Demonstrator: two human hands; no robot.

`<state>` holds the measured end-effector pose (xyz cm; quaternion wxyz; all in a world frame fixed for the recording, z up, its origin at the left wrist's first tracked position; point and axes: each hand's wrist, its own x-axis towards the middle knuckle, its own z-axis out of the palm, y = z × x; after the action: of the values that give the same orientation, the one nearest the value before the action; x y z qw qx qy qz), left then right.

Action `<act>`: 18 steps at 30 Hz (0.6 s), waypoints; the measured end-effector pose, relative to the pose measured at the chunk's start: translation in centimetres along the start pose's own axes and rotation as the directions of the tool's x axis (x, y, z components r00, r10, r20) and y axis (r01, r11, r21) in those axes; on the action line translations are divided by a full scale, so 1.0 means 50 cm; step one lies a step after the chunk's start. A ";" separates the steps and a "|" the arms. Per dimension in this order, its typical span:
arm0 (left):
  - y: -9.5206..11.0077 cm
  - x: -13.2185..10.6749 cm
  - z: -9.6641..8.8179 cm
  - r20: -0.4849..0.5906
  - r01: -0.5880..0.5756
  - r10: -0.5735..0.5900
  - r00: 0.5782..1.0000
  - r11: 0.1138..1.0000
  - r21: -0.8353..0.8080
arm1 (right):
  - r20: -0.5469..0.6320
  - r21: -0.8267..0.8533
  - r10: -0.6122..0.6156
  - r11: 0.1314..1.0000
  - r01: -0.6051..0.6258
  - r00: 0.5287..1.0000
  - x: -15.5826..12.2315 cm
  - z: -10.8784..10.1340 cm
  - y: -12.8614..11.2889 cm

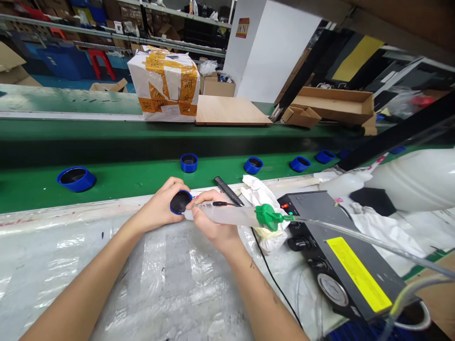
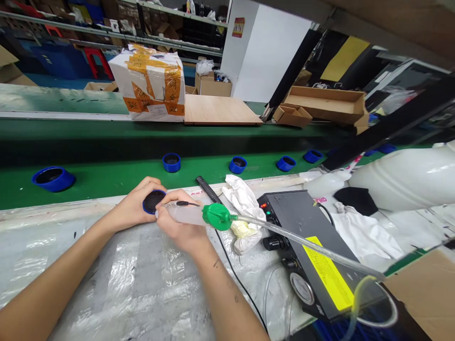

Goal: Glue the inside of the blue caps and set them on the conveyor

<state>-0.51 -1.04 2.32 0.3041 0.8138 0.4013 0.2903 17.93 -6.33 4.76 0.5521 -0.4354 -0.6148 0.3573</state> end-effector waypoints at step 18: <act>-0.005 0.000 -0.004 0.018 -0.017 0.017 1.000 1.000 0.008 | 0.007 0.112 -0.007 0.994 0.006 1.000 -0.001 0.013 0.001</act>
<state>-0.78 -0.87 2.25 0.3019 0.8211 0.3927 0.2837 17.30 -6.35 4.60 0.5745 -0.4004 -0.5973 0.3910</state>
